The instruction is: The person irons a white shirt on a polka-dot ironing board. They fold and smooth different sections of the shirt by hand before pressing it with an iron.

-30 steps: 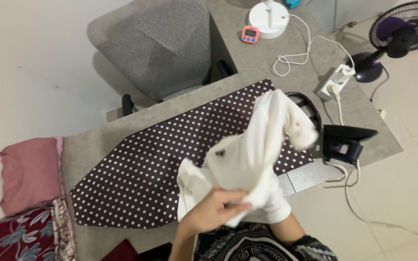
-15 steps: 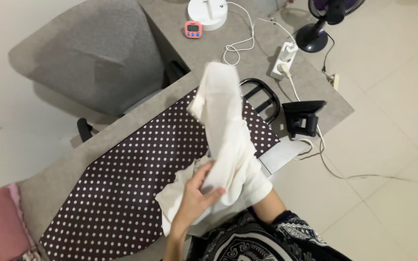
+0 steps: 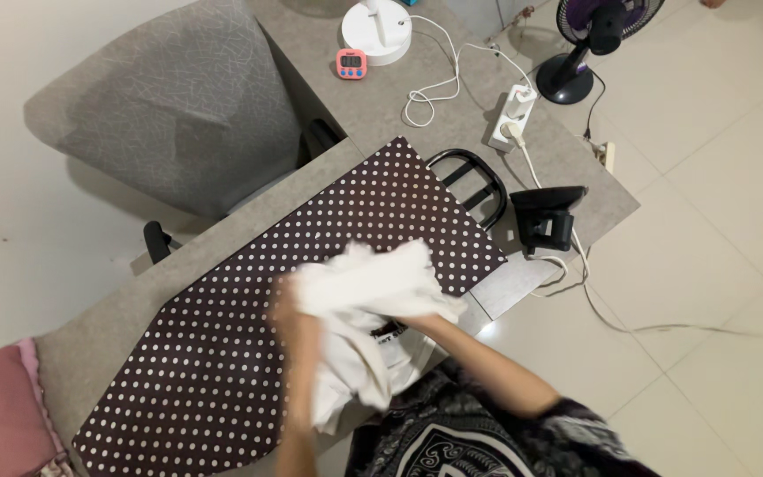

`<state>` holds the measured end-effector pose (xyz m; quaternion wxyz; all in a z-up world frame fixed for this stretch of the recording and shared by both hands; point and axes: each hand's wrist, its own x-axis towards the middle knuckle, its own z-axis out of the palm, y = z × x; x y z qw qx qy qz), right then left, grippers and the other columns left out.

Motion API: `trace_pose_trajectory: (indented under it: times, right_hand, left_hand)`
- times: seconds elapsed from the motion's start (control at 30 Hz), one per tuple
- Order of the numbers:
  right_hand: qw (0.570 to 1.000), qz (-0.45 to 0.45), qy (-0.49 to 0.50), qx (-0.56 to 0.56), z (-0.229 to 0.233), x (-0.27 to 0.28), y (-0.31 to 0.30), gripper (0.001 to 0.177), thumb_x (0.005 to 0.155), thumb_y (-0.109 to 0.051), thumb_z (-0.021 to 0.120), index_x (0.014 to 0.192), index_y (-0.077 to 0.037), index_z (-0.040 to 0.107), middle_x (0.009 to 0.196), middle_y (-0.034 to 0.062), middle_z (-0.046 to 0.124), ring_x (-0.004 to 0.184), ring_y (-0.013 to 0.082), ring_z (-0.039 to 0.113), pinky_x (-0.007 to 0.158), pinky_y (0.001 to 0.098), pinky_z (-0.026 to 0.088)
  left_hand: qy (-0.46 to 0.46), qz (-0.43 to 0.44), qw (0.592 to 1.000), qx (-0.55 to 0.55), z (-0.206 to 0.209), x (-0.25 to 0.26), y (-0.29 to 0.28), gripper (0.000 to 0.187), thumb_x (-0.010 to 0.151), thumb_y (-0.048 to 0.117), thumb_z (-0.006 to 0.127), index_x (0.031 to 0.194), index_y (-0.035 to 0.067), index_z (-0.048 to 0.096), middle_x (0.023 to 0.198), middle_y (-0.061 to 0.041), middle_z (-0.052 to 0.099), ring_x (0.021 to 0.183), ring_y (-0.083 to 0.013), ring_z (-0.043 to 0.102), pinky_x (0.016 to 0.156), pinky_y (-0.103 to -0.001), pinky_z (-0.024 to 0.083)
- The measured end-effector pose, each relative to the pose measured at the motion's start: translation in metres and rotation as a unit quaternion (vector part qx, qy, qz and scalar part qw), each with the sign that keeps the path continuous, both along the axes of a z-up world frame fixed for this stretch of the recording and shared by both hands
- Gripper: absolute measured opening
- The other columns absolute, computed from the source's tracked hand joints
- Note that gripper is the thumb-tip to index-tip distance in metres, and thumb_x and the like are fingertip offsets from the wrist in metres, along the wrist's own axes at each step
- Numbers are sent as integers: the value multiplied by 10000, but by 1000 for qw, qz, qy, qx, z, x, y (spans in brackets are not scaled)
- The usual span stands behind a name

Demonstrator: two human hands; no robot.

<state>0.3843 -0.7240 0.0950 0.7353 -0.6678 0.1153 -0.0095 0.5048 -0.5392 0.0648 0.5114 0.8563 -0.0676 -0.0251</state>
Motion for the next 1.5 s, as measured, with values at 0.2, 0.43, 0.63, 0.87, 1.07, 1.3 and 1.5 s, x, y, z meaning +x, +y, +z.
trace_pose_trajectory:
  times: [0.2, 0.43, 0.63, 0.87, 1.07, 1.3, 1.5]
  right_hand:
    - [985, -100, 137, -23, -13, -47, -78, 374, 845, -266, 747, 1185, -111, 726, 879, 30, 787, 753, 142, 721, 597, 253, 567]
    - [907, -383, -135, -109, -26, -6, -137, 140, 1052, -140, 733, 1048, -16, 670, 938, -29, 662, 825, 34, 564, 740, 203, 453]
    - [850, -430, -163, -255, 11, 19, -135, 177, 1069, -160, 776, 1047, -25, 664, 923, 1, 653, 826, 90, 560, 777, 240, 464]
    - [747, -302, -200, -557, 20, 32, -90, 136, 952, -54, 808, 991, -32, 680, 940, 111, 650, 903, 253, 581, 825, 398, 453]
    - [984, 137, -113, -22, -14, 50, 71, 281, 1032, -201, 527, 1209, -104, 723, 1288, 91, 722, 1190, 217, 687, 965, 318, 564]
    - [992, 106, -67, -8, -19, 78, 85, 304, 1006, -164, 546, 1268, -95, 682, 1309, 87, 690, 1189, 205, 659, 953, 315, 559]
    - [994, 97, -58, 3, -19, 79, 80, 349, 984, -134, 562, 1319, -88, 647, 1327, 84, 664, 1188, 195, 635, 942, 312, 554]
  left_hand:
    - [-124, 146, 981, -10, 13, 95, 116, 213, 1046, 178, 617, 1059, -32, 589, 983, -92, 681, 850, -184, 636, 774, -293, 524]
    - [313, -73, 946, -42, 20, 70, 74, 535, 842, 253, 764, 1255, -52, 613, 1181, -139, 713, 987, -190, 699, 843, -309, 563]
    - [12, -154, 971, 181, 80, 70, 106, 372, 795, 2, 753, 1158, -16, 674, 1059, -148, 749, 919, -214, 702, 830, -342, 555]
    - [4, 82, 994, 66, 52, 70, 129, 215, 906, -6, 626, 1115, -17, 673, 985, -126, 754, 826, -212, 726, 729, -336, 573]
    - [19, -90, 994, 56, 74, 17, 36, 390, 735, 83, 765, 1120, 31, 728, 972, -107, 784, 819, -207, 780, 736, -289, 627]
    - [-331, -310, 881, 134, 117, -70, -10, 389, 933, -16, 720, 1309, 78, 686, 1112, -45, 665, 906, -176, 677, 731, -268, 579]
    - [-282, -151, 934, 157, 96, -77, -7, 592, 836, -94, 691, 1415, 27, 659, 1075, -121, 665, 915, -240, 685, 780, -328, 624]
